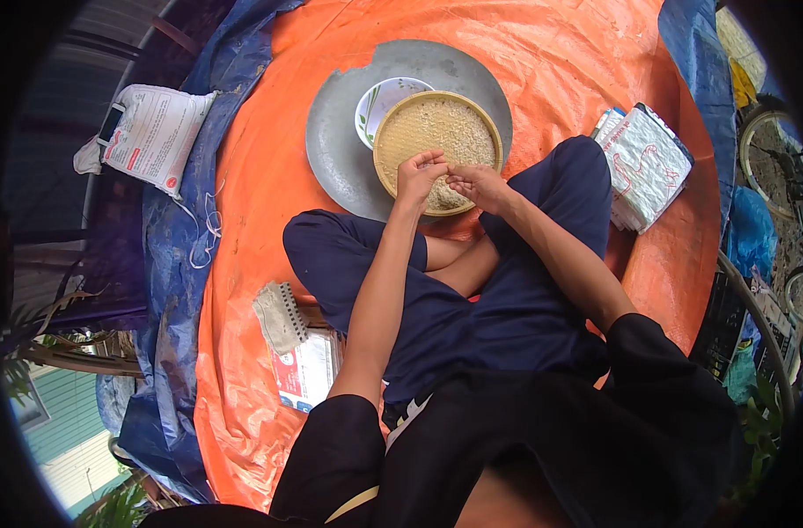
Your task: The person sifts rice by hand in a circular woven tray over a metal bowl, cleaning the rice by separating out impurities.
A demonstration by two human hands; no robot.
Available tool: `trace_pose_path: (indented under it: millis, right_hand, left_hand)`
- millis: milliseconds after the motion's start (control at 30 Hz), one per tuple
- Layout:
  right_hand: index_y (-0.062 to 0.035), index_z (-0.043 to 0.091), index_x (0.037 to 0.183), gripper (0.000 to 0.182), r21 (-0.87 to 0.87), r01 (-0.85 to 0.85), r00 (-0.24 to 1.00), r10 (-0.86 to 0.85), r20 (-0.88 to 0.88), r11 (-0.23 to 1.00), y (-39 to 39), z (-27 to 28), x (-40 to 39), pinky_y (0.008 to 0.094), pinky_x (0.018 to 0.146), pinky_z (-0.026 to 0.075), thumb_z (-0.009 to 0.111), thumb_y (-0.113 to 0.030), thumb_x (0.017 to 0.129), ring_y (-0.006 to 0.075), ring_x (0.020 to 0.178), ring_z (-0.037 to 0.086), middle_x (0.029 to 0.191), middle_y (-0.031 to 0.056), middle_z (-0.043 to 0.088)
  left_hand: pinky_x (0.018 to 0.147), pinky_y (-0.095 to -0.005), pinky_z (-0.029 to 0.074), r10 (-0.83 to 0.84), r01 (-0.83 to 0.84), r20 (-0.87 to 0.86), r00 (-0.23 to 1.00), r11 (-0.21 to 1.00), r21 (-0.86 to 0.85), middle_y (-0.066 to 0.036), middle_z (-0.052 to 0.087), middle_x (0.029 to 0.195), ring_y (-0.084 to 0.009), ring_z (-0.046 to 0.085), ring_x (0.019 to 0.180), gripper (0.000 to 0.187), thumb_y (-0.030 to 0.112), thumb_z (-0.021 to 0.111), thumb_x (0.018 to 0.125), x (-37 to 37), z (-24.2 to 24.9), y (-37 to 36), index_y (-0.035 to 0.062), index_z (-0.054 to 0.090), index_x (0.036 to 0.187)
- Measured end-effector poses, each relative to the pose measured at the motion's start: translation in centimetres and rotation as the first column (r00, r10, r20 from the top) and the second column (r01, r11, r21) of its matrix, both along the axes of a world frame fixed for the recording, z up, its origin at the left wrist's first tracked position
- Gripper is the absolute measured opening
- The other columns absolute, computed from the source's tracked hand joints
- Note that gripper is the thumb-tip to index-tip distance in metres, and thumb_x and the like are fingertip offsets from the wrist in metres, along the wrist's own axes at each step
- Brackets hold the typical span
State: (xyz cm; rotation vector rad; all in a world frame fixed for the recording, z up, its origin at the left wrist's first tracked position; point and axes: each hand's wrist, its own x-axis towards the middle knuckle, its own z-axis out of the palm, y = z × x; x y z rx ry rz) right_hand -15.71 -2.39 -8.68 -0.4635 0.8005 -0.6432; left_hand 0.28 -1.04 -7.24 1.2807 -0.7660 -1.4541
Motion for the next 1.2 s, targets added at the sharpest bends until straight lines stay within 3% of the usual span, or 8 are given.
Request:
trace_pose_path:
  millis: [133, 633, 733, 833, 933, 1033, 1133, 1200]
  right_hand:
    - [-0.0024, 0.062, 0.099, 0.019, 0.033, 0.006, 0.998, -0.008, 0.063, 0.999, 0.0, -0.4, 0.0, 0.0168, 0.070, 0.051, 0.062, -0.019, 0.089, 0.0087, 0.079, 0.061, 0.086, 0.0032, 0.063]
    - [-0.0028, 0.059, 0.098, 0.021, 0.034, -0.154, 0.975, 0.146, 0.169, 0.988, 0.8, -0.7, -0.4, 0.0121, 0.063, 0.052, 0.061, -0.022, 0.090, 0.0044, 0.074, 0.060, 0.088, 0.0027, 0.063]
    - [-0.0026, 0.059, 0.096, 0.021, 0.007, -0.119, 0.972, 0.115, 0.206, 0.993, 0.2, -0.7, -0.4, 0.0124, 0.063, 0.052, 0.062, -0.022, 0.090, 0.0047, 0.073, 0.061, 0.087, 0.0035, 0.063]
    - [-0.0025, 0.060, 0.094, 0.023, 0.015, -0.056, 0.978, 0.052, 0.200, 0.998, -0.3, -0.4, -0.5, 0.0138, 0.065, 0.053, 0.063, -0.025, 0.089, 0.0069, 0.075, 0.062, 0.086, 0.0042, 0.064]
    - [-0.0008, 0.060, 0.096, 0.032, 0.087, 0.074, 0.980, -0.088, 0.176, 0.993, -0.5, -0.4, -0.3, 0.0180, 0.071, 0.054, 0.063, -0.031, 0.089, 0.0119, 0.080, 0.063, 0.087, 0.0062, 0.064]
    - [0.0035, 0.059, 0.104, 0.047, 0.185, 0.090, 0.971, -0.127, 0.201, 0.979, -1.0, -0.6, -0.6, 0.0240, 0.082, 0.053, 0.057, -0.041, 0.089, 0.0187, 0.089, 0.063, 0.094, 0.0109, 0.063]
    - [0.0084, 0.053, 0.114, 0.060, 0.211, 0.106, 0.966, -0.151, 0.210, 0.972, -1.0, 0.1, -0.5, 0.0294, 0.092, 0.049, 0.050, -0.047, 0.090, 0.0241, 0.100, 0.059, 0.108, 0.0164, 0.059]
    - [0.0103, 0.049, 0.119, 0.065, 0.214, 0.107, 0.958, -0.158, 0.238, 0.971, -0.9, 0.7, -0.3, 0.0316, 0.097, 0.046, 0.047, -0.048, 0.091, 0.0259, 0.106, 0.056, 0.116, 0.0184, 0.055]
  left_hand:
    - [0.074, -0.0231, 0.049, 0.007, -0.007, -0.042, 0.999, 1.000, 0.000, -0.011, 0.064, 0.093, -0.0140, 0.061, 0.083, 0.039, 0.000, 0.071, 0.071, 0.0, -0.1, -0.2, -0.0093, 0.059, 0.107]
    - [0.078, -0.0257, 0.052, -0.174, 0.179, -0.199, 0.964, 0.984, 0.005, -0.014, 0.064, 0.099, -0.0169, 0.063, 0.087, 0.040, 0.001, 0.069, 0.077, 0.8, 0.4, 0.5, -0.0100, 0.055, 0.113]
    - [0.077, -0.0261, 0.052, -0.075, 0.085, -0.283, 0.956, 0.996, 0.023, -0.015, 0.064, 0.100, -0.0181, 0.064, 0.087, 0.039, 0.000, 0.067, 0.078, 0.0, 0.2, 0.0, -0.0104, 0.054, 0.113]
    - [0.079, -0.0269, 0.054, -0.047, 0.054, -0.329, 0.943, 0.998, 0.012, -0.016, 0.064, 0.101, -0.0199, 0.064, 0.089, 0.036, -0.001, 0.064, 0.080, -0.4, 0.4, -0.2, -0.0107, 0.053, 0.113]
    - [0.085, -0.0287, 0.054, 0.016, -0.017, -0.499, 0.867, 1.000, 0.002, -0.019, 0.062, 0.103, -0.0240, 0.064, 0.095, 0.032, 0.001, 0.059, 0.085, 0.0, 0.5, -0.3, -0.0119, 0.052, 0.113]
    - [0.094, -0.0338, 0.050, 0.027, -0.035, -0.563, 0.826, 0.999, -0.003, -0.026, 0.057, 0.112, -0.0317, 0.059, 0.107, 0.034, 0.010, 0.048, 0.092, 0.7, 1.3, -0.5, -0.0136, 0.049, 0.116]
    - [0.102, -0.0393, 0.044, 0.011, -0.021, -0.714, 0.701, 1.000, -0.005, -0.031, 0.048, 0.124, -0.0384, 0.049, 0.119, 0.043, 0.017, 0.038, 0.095, 1.1, 2.1, -0.7, -0.0157, 0.042, 0.122]
    - [0.103, -0.0412, 0.041, -0.016, 0.002, -0.744, 0.668, 1.000, -0.019, -0.029, 0.047, 0.128, -0.0385, 0.048, 0.120, 0.046, 0.020, 0.035, 0.095, 1.2, 2.4, -0.6, -0.0142, 0.039, 0.126]
